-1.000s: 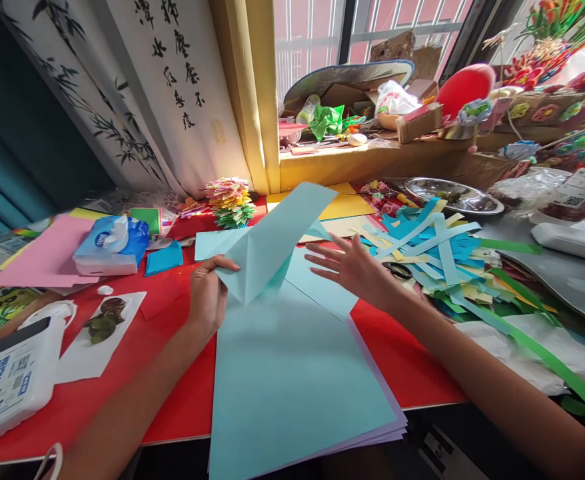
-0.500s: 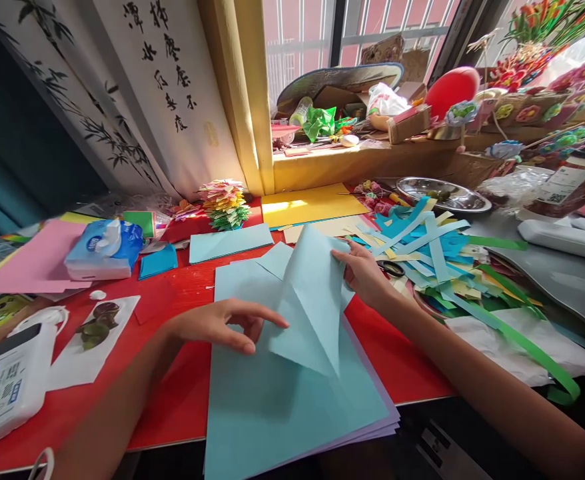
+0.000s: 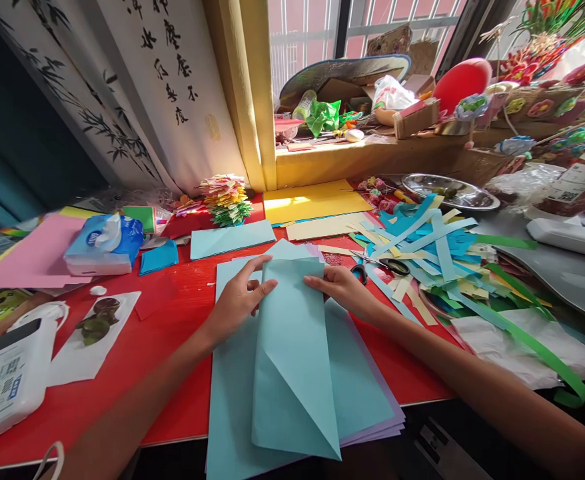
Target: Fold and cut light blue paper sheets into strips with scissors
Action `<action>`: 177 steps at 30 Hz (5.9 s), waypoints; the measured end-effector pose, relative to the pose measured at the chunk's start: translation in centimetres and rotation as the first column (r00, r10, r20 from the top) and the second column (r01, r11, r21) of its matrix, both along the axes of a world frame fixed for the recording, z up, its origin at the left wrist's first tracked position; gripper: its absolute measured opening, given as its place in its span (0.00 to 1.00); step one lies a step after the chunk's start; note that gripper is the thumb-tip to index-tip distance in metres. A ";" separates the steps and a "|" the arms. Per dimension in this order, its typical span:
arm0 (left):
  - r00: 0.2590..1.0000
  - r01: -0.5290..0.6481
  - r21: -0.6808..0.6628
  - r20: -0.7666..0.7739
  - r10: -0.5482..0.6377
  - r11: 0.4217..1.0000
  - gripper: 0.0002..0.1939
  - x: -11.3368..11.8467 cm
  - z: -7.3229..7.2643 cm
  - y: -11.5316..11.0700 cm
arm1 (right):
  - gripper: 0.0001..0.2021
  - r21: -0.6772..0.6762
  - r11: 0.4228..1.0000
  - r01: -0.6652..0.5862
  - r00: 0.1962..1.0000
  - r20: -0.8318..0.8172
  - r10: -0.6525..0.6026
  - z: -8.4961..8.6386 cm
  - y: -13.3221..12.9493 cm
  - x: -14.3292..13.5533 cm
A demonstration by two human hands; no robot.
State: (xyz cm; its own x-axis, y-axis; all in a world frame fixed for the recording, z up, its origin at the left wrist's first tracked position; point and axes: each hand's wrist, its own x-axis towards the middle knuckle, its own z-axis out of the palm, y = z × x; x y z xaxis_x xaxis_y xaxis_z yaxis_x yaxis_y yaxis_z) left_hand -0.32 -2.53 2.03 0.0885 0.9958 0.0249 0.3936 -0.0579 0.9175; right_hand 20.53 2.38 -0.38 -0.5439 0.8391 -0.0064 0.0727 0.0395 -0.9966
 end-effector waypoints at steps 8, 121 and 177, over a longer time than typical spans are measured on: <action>0.981 -0.053 -0.006 0.187 0.053 0.999 0.20 0.0 -0.1 0.2 | 0.16 0.018 0.997 0.071 0.995 -0.073 -0.069 0.5 -0.8 -0.3; 0.927 -0.371 0.393 0.215 0.308 0.842 0.20 -3.2 -2.8 3.3 | 0.13 0.148 0.830 0.537 0.822 -0.313 -0.476 -0.4 3.1 2.4; 0.925 -0.364 0.471 0.086 0.369 0.804 0.15 -2.5 -2.4 2.5 | 0.12 0.269 0.761 0.591 0.807 -0.192 -0.559 -1.6 4.3 2.9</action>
State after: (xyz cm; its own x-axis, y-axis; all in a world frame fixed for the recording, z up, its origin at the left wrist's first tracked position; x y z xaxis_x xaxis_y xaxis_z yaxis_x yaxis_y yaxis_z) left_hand -2.85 -0.06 -0.42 -0.2784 0.8212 0.4981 0.4813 -0.3295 0.8123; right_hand 23.41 6.70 -1.96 0.0569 0.9443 0.3242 0.0857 0.3189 -0.9439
